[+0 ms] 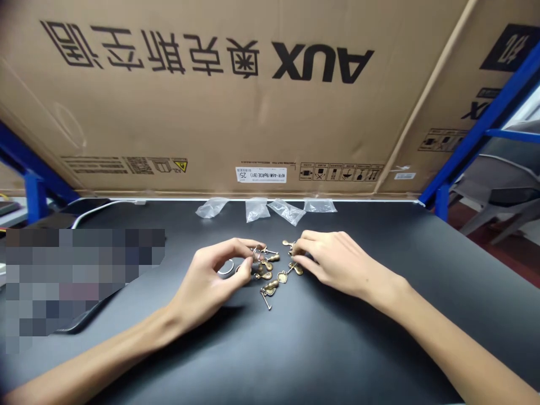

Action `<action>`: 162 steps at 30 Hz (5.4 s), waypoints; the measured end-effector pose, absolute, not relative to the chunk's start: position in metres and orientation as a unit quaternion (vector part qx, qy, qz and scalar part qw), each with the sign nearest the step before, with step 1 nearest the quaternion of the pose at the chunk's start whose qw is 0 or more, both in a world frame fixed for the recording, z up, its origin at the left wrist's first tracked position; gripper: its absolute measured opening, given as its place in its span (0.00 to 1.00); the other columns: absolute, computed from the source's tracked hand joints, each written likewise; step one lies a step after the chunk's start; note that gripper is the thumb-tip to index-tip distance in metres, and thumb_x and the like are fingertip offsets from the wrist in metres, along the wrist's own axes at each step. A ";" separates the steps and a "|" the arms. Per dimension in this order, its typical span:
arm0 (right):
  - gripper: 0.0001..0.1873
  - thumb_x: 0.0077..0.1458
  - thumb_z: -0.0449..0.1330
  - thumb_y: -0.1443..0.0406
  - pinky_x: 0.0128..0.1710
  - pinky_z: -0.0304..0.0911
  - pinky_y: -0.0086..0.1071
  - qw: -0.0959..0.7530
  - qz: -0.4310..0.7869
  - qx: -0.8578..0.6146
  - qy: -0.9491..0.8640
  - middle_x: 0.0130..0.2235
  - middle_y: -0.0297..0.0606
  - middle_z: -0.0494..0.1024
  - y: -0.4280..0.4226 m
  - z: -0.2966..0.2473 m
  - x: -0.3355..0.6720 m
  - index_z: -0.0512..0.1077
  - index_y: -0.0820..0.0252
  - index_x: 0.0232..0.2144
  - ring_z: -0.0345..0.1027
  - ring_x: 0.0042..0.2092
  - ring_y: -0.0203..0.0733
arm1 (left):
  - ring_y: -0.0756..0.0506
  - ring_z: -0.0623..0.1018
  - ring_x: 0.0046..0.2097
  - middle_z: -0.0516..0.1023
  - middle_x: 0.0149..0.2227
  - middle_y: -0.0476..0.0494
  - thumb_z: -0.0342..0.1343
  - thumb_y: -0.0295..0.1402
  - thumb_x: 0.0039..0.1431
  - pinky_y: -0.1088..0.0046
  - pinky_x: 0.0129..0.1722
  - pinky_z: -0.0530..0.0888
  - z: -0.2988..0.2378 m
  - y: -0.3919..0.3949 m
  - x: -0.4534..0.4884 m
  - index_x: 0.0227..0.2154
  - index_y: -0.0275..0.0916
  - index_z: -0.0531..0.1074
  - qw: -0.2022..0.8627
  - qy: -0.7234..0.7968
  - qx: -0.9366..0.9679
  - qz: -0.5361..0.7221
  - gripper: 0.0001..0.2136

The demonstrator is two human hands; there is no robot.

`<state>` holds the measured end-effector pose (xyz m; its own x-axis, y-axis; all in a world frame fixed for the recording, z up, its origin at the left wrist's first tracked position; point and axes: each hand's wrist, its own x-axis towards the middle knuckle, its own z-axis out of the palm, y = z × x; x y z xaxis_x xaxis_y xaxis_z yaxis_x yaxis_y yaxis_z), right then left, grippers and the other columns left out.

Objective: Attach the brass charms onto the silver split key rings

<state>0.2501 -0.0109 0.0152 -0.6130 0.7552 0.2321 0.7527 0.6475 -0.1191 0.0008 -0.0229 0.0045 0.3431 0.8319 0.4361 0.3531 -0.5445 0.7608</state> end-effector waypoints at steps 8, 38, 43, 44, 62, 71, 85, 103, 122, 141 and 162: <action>0.11 0.66 0.54 0.60 0.35 0.62 0.30 0.131 0.040 -0.398 -0.907 0.41 0.36 0.77 -0.022 0.013 0.237 0.76 0.53 0.43 0.72 0.36 0.37 | 0.45 0.81 0.45 0.82 0.40 0.45 0.55 0.27 0.58 0.69 0.47 0.75 0.005 -0.024 0.001 0.29 0.38 0.73 0.260 0.377 0.781 0.425 0.04; 0.10 0.66 0.54 0.66 0.30 0.64 0.27 0.321 -0.019 -0.332 -0.887 0.37 0.38 0.77 -0.040 0.011 0.216 0.75 0.59 0.40 0.70 0.32 0.34 | 0.46 0.81 0.41 0.82 0.39 0.44 0.53 0.25 0.60 0.71 0.44 0.77 0.000 -0.029 0.007 0.33 0.39 0.72 0.166 0.320 0.848 0.389 0.04; 0.13 0.65 0.52 0.71 0.35 0.65 0.27 0.288 -0.160 -0.278 -0.902 0.39 0.39 0.80 -0.039 0.013 0.223 0.75 0.59 0.44 0.74 0.38 0.36 | 0.46 0.81 0.44 0.82 0.41 0.46 0.55 0.25 0.58 0.70 0.46 0.76 0.002 -0.029 0.004 0.32 0.39 0.73 0.200 0.366 0.814 0.404 0.04; 0.12 0.65 0.53 0.70 0.35 0.65 0.27 0.282 -0.150 -0.297 -0.900 0.40 0.38 0.80 -0.038 0.015 0.225 0.76 0.58 0.44 0.74 0.37 0.35 | 0.46 0.81 0.44 0.82 0.42 0.46 0.55 0.25 0.58 0.71 0.46 0.75 0.003 -0.028 0.003 0.32 0.39 0.73 0.201 0.371 0.808 0.412 0.04; 0.09 0.65 0.56 0.64 0.41 0.66 0.32 0.210 0.097 -0.322 -0.918 0.42 0.36 0.79 -0.022 0.007 0.235 0.77 0.55 0.40 0.73 0.42 0.38 | 0.47 0.81 0.45 0.82 0.43 0.47 0.55 0.27 0.59 0.70 0.47 0.75 0.000 -0.022 -0.001 0.31 0.39 0.72 0.216 0.373 0.803 0.412 0.03; 0.10 0.62 0.59 0.62 0.31 0.64 0.29 0.370 0.199 -0.435 -0.796 0.31 0.32 0.77 -0.037 0.017 0.213 0.72 0.58 0.29 0.69 0.30 0.34 | 0.47 0.81 0.43 0.83 0.39 0.45 0.56 0.25 0.58 0.71 0.45 0.77 0.003 -0.028 0.006 0.30 0.38 0.71 0.193 0.329 0.821 0.424 0.03; 0.08 0.63 0.57 0.66 0.30 0.62 0.28 0.393 0.147 -0.410 -0.810 0.30 0.33 0.75 -0.043 0.009 0.205 0.71 0.58 0.30 0.67 0.29 0.34 | 0.49 0.79 0.38 0.81 0.38 0.46 0.52 0.24 0.60 0.73 0.41 0.75 0.004 -0.032 0.008 0.31 0.38 0.70 0.202 0.314 0.845 0.383 0.04; 0.06 0.66 0.53 0.69 0.36 0.63 0.31 0.385 0.056 -0.358 -0.849 0.34 0.35 0.75 -0.041 0.002 0.211 0.69 0.58 0.36 0.68 0.34 0.37 | 0.49 0.78 0.39 0.80 0.38 0.49 0.53 0.30 0.64 0.73 0.42 0.74 0.010 -0.025 0.004 0.40 0.41 0.75 0.276 0.339 0.819 0.373 0.06; 0.06 0.66 0.52 0.69 0.33 0.63 0.31 0.355 -0.020 -0.346 -0.868 0.35 0.37 0.76 -0.038 0.003 0.209 0.69 0.60 0.37 0.69 0.35 0.38 | 0.47 0.76 0.40 0.79 0.39 0.46 0.51 0.26 0.63 0.68 0.41 0.71 0.006 -0.027 0.002 0.40 0.39 0.70 0.081 0.380 0.846 0.366 0.06; 0.06 0.59 0.59 0.73 0.35 0.68 0.30 0.378 -0.167 -0.267 -0.870 0.34 0.37 0.80 -0.040 0.000 0.209 0.73 0.61 0.38 0.74 0.34 0.38 | 0.50 0.70 0.29 0.73 0.26 0.52 0.55 0.31 0.60 0.72 0.31 0.67 0.007 -0.032 0.009 0.25 0.39 0.67 0.168 0.463 0.751 0.440 0.08; 0.18 0.64 0.54 0.59 0.20 0.53 0.27 0.139 0.208 -0.446 -0.859 0.20 0.29 0.73 -0.010 0.024 0.255 0.74 0.57 0.24 0.62 0.21 0.33 | 0.44 0.76 0.40 0.77 0.38 0.44 0.49 0.33 0.64 0.68 0.37 0.72 0.019 0.008 -0.038 0.39 0.41 0.75 -0.017 0.426 0.886 0.185 0.09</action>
